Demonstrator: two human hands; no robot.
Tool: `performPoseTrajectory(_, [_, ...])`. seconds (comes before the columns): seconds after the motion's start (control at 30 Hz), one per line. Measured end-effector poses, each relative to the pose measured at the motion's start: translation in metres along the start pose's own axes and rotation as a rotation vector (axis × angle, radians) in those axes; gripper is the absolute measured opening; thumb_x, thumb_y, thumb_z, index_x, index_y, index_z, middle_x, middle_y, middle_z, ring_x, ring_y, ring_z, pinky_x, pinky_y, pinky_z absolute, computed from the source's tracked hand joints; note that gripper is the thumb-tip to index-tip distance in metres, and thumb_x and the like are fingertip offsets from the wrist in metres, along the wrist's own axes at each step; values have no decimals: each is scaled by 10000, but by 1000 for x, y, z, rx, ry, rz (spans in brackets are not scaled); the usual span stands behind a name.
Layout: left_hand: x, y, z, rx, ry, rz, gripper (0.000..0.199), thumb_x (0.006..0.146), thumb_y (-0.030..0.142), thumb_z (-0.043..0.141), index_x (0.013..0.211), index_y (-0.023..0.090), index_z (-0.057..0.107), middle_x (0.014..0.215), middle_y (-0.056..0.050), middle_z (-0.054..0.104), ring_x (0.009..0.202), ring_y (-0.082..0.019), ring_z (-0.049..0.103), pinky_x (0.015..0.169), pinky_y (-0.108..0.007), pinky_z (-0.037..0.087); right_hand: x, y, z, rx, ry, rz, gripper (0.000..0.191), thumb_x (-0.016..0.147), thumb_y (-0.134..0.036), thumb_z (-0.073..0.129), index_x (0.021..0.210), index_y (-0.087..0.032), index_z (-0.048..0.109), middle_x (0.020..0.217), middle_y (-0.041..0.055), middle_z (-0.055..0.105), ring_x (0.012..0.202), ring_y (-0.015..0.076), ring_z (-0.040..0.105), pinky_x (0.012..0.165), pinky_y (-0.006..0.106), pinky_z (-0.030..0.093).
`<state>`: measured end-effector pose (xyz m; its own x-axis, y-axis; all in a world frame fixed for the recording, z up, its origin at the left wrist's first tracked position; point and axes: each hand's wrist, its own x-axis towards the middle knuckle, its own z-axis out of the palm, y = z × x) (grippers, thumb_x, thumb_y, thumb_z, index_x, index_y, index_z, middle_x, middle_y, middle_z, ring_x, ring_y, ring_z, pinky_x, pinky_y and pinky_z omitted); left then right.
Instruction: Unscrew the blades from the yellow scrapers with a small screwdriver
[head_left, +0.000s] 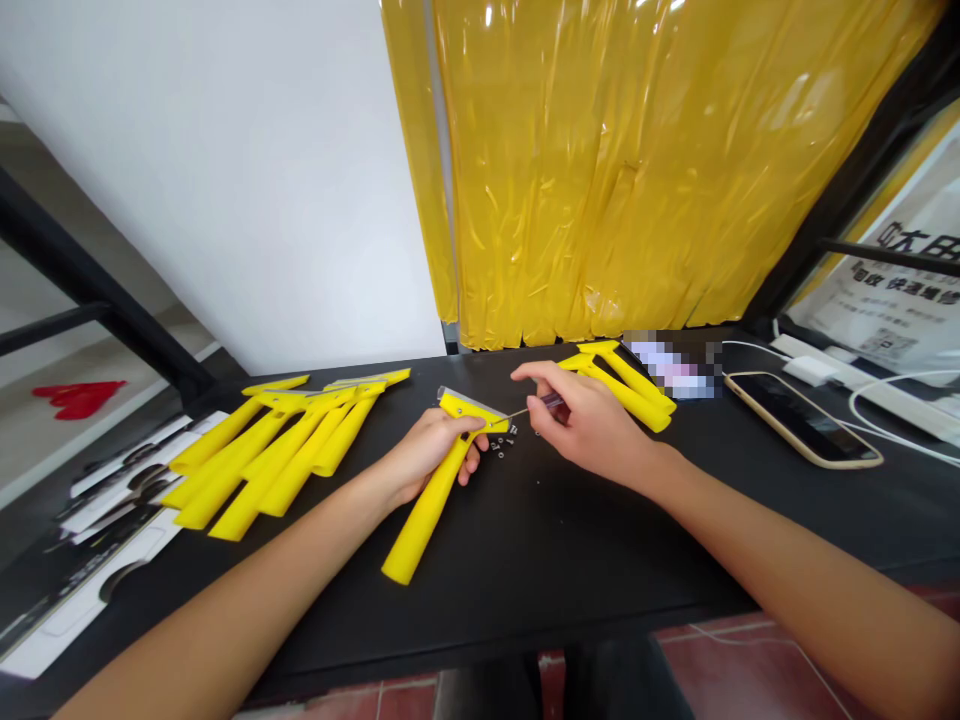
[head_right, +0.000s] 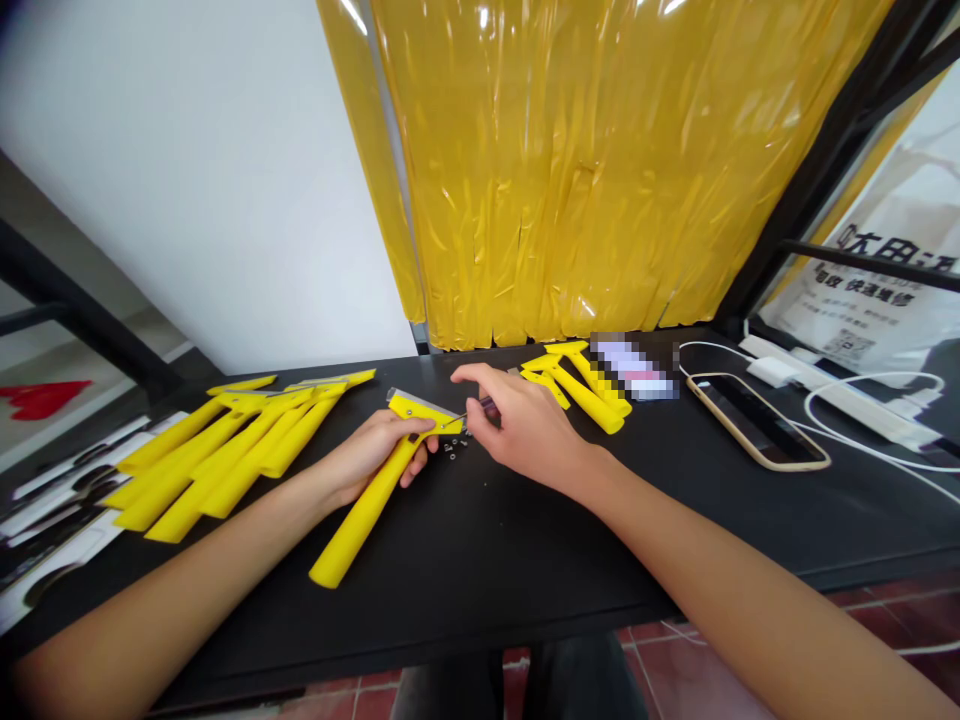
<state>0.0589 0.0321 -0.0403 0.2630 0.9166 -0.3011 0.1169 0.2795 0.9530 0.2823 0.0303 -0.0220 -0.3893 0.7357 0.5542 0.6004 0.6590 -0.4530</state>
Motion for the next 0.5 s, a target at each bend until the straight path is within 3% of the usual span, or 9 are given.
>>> performPoseTrajectory(0.07, [-1, 2, -2, -4, 29, 10, 293, 868, 333, 626, 698, 99, 673, 466, -45, 569, 340, -104, 473, 374, -216, 311, 1, 1, 1, 7, 2, -5, 265, 932, -238, 538, 1181, -224, 627, 918, 32, 709, 754, 165, 644, 700, 289, 468])
performPoseTrajectory(0.2, [-4, 13, -8, -12, 137, 63, 284, 869, 330, 633, 766, 77, 711, 449, -19, 539, 344, -80, 427, 385, -209, 272, 2, 5, 1, -24, -86, 49, 170, 974, -313, 533, 1020, -225, 670, 840, 18, 719, 723, 166, 641, 669, 292, 446])
performPoseTrajectory(0.33, [-10, 27, -13, 33, 225, 201, 253, 855, 322, 667, 827, 78, 726, 477, -21, 575, 372, -86, 446, 402, -217, 313, 2, 6, 1, -56, -140, 88, 297, 1027, -415, 462, 953, -214, 668, 806, 27, 702, 736, 179, 640, 679, 305, 420])
performPoseTrajectory(0.5, [-15, 29, -16, 166, 196, 290, 302, 881, 362, 640, 809, 84, 734, 471, -14, 569, 347, -90, 443, 390, -230, 317, 5, 4, 2, 98, -147, 155, 387, 1064, -401, 361, 847, -203, 613, 802, 21, 680, 769, 174, 635, 718, 307, 416])
